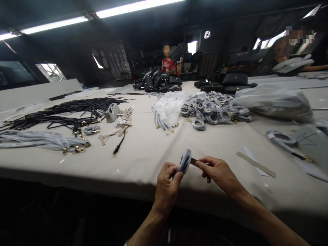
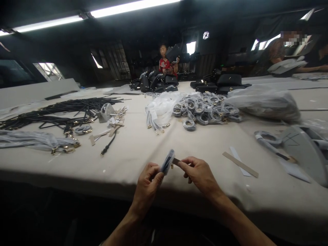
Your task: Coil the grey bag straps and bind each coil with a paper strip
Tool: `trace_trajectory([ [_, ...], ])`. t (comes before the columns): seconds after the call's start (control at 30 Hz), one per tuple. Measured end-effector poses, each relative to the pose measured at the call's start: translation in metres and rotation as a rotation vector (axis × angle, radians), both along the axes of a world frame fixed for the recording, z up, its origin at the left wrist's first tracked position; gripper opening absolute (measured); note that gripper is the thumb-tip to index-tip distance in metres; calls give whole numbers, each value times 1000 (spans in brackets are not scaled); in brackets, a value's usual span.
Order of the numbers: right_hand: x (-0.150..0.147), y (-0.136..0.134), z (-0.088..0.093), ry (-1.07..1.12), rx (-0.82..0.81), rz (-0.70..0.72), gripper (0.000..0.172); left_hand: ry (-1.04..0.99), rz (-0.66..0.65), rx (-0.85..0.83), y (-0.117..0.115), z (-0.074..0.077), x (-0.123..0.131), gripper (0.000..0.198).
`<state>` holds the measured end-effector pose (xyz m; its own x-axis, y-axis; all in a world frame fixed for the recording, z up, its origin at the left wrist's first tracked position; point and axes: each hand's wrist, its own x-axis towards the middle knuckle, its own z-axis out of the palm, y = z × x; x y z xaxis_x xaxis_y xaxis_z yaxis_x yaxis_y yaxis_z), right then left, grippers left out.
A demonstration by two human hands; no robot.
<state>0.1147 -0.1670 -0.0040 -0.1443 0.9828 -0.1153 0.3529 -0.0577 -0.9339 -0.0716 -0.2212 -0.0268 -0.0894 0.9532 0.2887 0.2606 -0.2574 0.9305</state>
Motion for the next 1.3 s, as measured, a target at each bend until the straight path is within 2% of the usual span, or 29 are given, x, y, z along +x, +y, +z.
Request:
trace_trajectory([
  [0.13, -8, -8, -7, 235, -12, 153, 25, 26, -14, 58, 2, -5, 7, 11],
  [0.23, -12, -17, -15, 478, -188, 263, 26, 76, -40, 161, 3, -11, 9, 15],
  [0.3, -13, -24, -22, 601, -291, 256, 35, 126, -72, 220, 3, -17, 10, 18],
  [0.37, -13, -28, -28, 683, -354, 196, 37, 165, -81, 231, 2, -24, 11, 18],
  [0.43, -14, -32, -32, 730, -404, 112, 36, 149, -18, 161, 2, -30, 13, 18],
  [0.53, -15, -36, -36, 781, -460, 21, 33, 6, 122, -74, 5, -31, 18, 49],
  [0.57, -15, -37, -36, 801, -466, 8, 33, -42, 133, -136, 7, -30, 19, 58],
  [0.63, -16, -38, -37, 837, -453, -12, 33, -86, 84, -153, 9, -24, 21, 55],
  [0.73, -17, -41, -39, 809, -394, -78, 35, -56, -43, -52, 13, -18, 21, 20],
  [0.8, -17, -45, -41, 762, -342, -136, 40, -62, -121, -50, 15, -17, 21, 6],
  [0.93, -11, -62, -51, 678, -244, -273, 52, -126, -244, -209, 21, -18, 22, 7],
  [1.0, -4, -71, -60, 576, -160, -302, 47, -119, -276, -279, 26, -16, 23, 10],
  [1.07, 5, -78, -70, 465, -25, -231, 39, -68, -283, -291, 32, -13, 24, 10],
  [1.17, 17, -77, -80, 210, 222, -34, 31, 30, -283, -249, 39, -12, 25, 10],
  [1.23, 23, -68, -77, -31, 390, 87, 29, 94, -275, -213, 40, -14, 26, 10],
  [1.3, 26, -55, -66, -248, 553, 199, 24, 180, -249, -144, 40, -17, 28, 9],
])
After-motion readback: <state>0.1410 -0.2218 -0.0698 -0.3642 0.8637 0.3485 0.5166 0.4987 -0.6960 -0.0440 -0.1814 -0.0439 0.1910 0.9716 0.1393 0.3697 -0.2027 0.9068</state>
